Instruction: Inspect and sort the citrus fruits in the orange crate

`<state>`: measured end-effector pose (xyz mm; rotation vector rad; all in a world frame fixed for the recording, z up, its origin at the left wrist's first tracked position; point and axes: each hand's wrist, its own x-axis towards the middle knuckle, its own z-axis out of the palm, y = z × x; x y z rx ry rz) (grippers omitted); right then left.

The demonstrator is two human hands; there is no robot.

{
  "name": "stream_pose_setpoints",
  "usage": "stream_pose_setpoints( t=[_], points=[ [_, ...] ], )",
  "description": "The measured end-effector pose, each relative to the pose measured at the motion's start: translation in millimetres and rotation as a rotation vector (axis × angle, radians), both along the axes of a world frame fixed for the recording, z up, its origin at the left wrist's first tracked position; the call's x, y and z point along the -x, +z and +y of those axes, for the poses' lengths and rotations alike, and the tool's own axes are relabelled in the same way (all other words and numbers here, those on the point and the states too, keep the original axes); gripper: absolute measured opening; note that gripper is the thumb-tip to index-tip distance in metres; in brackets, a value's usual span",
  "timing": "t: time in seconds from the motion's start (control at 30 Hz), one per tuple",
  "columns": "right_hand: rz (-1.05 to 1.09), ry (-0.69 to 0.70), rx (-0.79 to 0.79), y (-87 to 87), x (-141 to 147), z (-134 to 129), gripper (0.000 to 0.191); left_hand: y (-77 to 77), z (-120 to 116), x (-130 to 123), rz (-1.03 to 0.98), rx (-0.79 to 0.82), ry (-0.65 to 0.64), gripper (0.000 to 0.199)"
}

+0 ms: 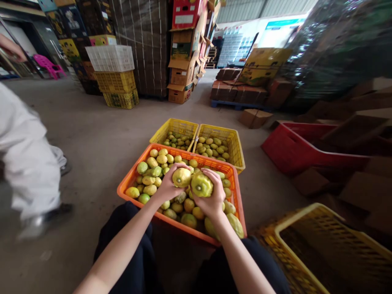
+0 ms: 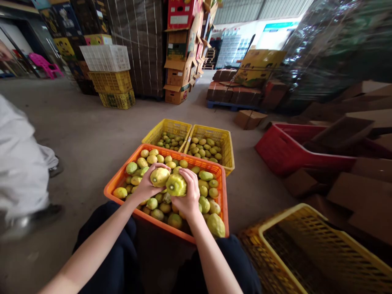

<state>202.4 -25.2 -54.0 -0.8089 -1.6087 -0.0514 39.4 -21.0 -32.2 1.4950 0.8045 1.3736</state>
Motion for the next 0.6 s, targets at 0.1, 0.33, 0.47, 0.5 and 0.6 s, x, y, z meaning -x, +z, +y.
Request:
stream_pose_setpoints(
  t=[0.1, 0.33, 0.47, 0.5, 0.6],
  points=[
    [-0.008, -0.010, -0.005, -1.2, 0.7, -0.1, 0.059, -1.2, 0.7, -0.1, -0.012, 0.008, -0.010, 0.047],
    [0.000, -0.012, -0.019, -0.1, 1.0, -2.1, 0.058, -0.6, 1.2, -0.7, -0.014, 0.006, -0.010, 0.046],
    [0.017, -0.016, -0.033, -0.9, 2.6, -2.0, 0.058, -1.1, 1.5, -1.2, -0.021, 0.007, -0.022, 0.048],
    [0.026, -0.006, -0.038, -1.3, 3.1, -2.0, 0.059, -1.5, 1.6, -1.1, -0.021, 0.007, -0.024, 0.049],
    [0.057, 0.043, -0.025, -1.0, 4.0, -2.7, 0.059, -1.3, 2.1, 0.8, -0.023, 0.009, -0.028, 0.050]
  ],
)
